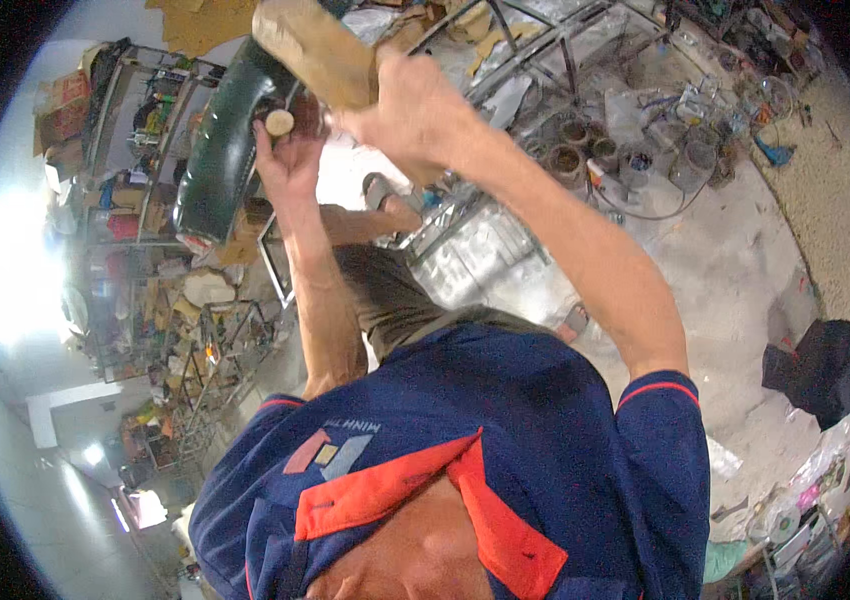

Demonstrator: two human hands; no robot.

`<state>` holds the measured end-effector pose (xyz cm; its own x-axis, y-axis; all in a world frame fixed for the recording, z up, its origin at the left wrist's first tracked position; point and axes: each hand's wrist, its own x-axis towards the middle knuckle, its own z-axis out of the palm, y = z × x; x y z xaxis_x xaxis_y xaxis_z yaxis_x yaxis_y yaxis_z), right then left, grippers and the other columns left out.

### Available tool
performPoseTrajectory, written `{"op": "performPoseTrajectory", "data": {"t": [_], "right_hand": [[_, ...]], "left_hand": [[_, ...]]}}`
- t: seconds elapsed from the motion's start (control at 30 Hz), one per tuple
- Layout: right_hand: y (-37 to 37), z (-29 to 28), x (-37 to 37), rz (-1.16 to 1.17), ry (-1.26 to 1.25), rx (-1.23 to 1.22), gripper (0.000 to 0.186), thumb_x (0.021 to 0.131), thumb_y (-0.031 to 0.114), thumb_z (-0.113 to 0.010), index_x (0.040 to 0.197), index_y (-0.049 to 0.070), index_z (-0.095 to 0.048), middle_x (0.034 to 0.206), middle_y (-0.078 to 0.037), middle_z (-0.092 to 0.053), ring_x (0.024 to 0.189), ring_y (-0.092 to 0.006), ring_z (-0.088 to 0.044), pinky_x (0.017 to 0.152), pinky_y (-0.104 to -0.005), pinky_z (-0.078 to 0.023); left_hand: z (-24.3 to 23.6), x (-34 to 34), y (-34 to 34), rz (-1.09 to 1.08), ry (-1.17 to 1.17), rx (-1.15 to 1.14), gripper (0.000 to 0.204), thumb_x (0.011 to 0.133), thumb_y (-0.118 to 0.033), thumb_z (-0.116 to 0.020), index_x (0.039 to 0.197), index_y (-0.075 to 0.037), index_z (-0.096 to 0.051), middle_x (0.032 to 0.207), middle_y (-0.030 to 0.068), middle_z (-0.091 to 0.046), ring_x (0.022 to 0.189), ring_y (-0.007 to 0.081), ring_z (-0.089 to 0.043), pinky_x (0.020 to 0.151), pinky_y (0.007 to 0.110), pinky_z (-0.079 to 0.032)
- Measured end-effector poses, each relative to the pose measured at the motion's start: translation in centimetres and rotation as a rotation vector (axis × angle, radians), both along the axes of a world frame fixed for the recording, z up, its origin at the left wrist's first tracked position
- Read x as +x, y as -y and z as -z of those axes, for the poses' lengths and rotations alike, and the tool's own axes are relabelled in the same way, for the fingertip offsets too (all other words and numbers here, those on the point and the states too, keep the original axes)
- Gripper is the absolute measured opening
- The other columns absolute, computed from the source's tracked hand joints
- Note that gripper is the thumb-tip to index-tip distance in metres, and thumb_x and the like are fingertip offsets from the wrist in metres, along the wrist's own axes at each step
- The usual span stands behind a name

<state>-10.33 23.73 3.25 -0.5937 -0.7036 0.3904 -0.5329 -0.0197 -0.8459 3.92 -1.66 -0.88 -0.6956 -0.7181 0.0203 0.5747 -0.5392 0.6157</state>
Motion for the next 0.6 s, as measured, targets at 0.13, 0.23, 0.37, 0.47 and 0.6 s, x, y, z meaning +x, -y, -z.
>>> {"op": "performPoseTrajectory", "data": {"t": [0.13, 0.23, 0.37, 0.47, 0.6], "right_hand": [[2.7, -0.1, -1.4, 0.072, 0.019, -0.289, 0.072, 0.081, 0.047, -0.088, 0.115, -0.012, -0.068, 0.103, -0.033, -0.075, 0.100, -0.0441, -0.076, 0.088, -0.0473, -0.060], [10.7, 0.4, -3.5, 0.096, -0.087, -0.377, 0.077, 0.079, 0.054, -0.089, 0.111, -0.012, -0.065, 0.100, -0.035, -0.074, 0.099, -0.0482, -0.075, 0.085, -0.0503, -0.060], [16.4, -0.8, -5.5, -0.003, -0.143, -0.378, 0.080, 0.079, 0.056, -0.088, 0.112, -0.012, -0.062, 0.099, -0.036, -0.074, 0.099, -0.0486, -0.075, 0.085, -0.0505, -0.060], [18.1, -1.5, -5.2, 0.014, -0.111, -0.368, 0.081, 0.079, 0.057, -0.088, 0.113, -0.012, -0.061, 0.100, -0.036, -0.074, 0.100, -0.0485, -0.075, 0.087, -0.0510, -0.060], [18.3, -2.3, -3.5, 0.007, -0.098, -0.278, 0.076, 0.080, 0.050, -0.087, 0.115, -0.012, -0.061, 0.102, -0.035, -0.074, 0.101, -0.0476, -0.076, 0.092, -0.0512, -0.060]], "left_hand": [[-1.7, -2.4, 1.7, -0.011, -0.068, 0.234, 0.027, 0.098, -0.014, -0.069, 0.108, 0.007, -0.057, 0.101, 0.0217, -0.061, 0.093, 0.0336, -0.061, 0.089, 0.050, -0.056], [-2.8, -4.0, 1.8, 0.006, 0.064, 0.160, 0.017, 0.098, -0.008, -0.065, 0.100, 0.004, -0.053, 0.090, 0.0138, -0.054, 0.078, 0.0260, -0.055, 0.067, 0.036, -0.050], [-2.9, -3.9, 0.3, 0.127, 0.017, 0.248, 0.014, 0.098, -0.004, -0.064, 0.103, 0.003, -0.053, 0.089, 0.0104, -0.052, 0.074, 0.0204, -0.054, 0.058, 0.031, -0.041], [-2.5, -2.3, 0.4, 0.252, -0.090, 0.226, 0.013, 0.098, -0.004, -0.064, 0.102, 0.002, -0.053, 0.091, 0.0097, -0.053, 0.071, 0.0180, -0.052, 0.055, 0.030, -0.035], [-0.9, -1.2, -0.1, 0.281, -0.307, 0.320, 0.017, 0.097, -0.006, -0.065, 0.100, 0.001, -0.050, 0.088, 0.0078, -0.052, 0.069, 0.0144, -0.048, 0.055, 0.029, -0.032]]}}
